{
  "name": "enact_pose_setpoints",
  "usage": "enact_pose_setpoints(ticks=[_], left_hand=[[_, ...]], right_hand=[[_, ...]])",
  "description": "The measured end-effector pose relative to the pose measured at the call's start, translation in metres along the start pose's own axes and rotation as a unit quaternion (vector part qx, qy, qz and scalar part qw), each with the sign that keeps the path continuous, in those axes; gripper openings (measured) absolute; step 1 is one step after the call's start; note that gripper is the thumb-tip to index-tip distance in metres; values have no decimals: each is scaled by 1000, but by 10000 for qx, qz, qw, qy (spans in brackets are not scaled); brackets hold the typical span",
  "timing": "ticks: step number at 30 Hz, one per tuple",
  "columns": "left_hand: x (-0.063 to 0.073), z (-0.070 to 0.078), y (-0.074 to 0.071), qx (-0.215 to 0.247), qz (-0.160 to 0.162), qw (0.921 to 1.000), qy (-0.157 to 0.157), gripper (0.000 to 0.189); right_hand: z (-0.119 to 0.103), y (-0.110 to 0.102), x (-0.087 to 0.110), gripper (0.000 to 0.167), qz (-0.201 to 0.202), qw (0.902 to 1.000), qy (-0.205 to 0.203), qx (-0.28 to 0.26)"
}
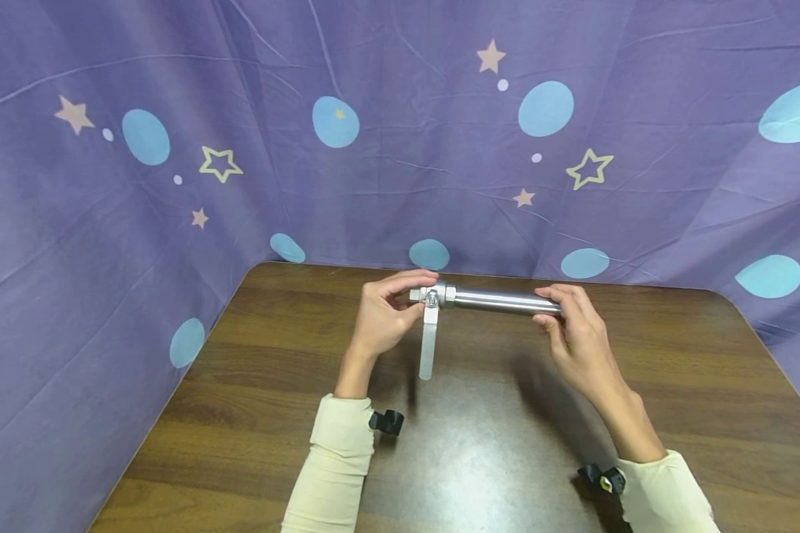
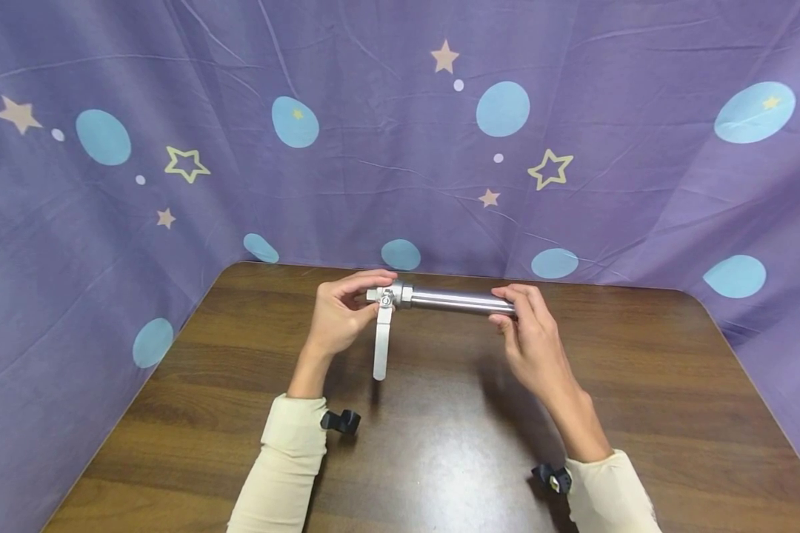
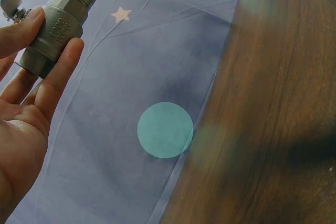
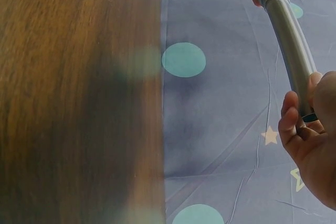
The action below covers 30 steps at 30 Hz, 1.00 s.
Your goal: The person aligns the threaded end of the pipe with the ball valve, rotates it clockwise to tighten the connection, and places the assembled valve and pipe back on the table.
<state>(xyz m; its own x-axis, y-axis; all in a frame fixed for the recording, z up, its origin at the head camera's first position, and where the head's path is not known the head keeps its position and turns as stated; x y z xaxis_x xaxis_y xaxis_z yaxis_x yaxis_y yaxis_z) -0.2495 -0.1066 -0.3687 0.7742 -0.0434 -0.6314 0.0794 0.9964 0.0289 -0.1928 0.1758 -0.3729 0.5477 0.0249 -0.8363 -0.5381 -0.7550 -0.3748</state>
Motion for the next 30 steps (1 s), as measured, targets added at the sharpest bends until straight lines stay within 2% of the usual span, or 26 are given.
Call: enact_pose_setpoints(ticks=[6, 13, 30], left_hand=[[0, 0, 0, 5, 12, 10000, -8, 37], [0, 1, -1, 14, 51, 10000, -31, 37], [0, 0, 0, -51, 25, 9999, -84, 36]], right_hand=[[0, 0, 0, 46, 18, 10000, -3, -92], [-1, 1, 1, 54, -33, 9993, 175, -329], [-3, 1, 1, 47, 105, 9998, 44, -188]])
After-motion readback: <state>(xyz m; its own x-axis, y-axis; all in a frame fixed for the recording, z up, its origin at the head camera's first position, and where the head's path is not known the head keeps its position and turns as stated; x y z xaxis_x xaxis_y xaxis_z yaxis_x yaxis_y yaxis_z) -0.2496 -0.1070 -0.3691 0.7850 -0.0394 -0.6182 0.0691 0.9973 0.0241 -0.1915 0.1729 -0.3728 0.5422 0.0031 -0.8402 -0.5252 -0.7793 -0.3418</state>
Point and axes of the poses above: each hand's wrist, its own x-axis away from the middle knuckle, its own y-axis out of the palm, z = x × y, the point moved 6 cm from there along -x, towards the middle knuckle, and after that the axes turned 9 degrees about z, right-handed, at the moved point
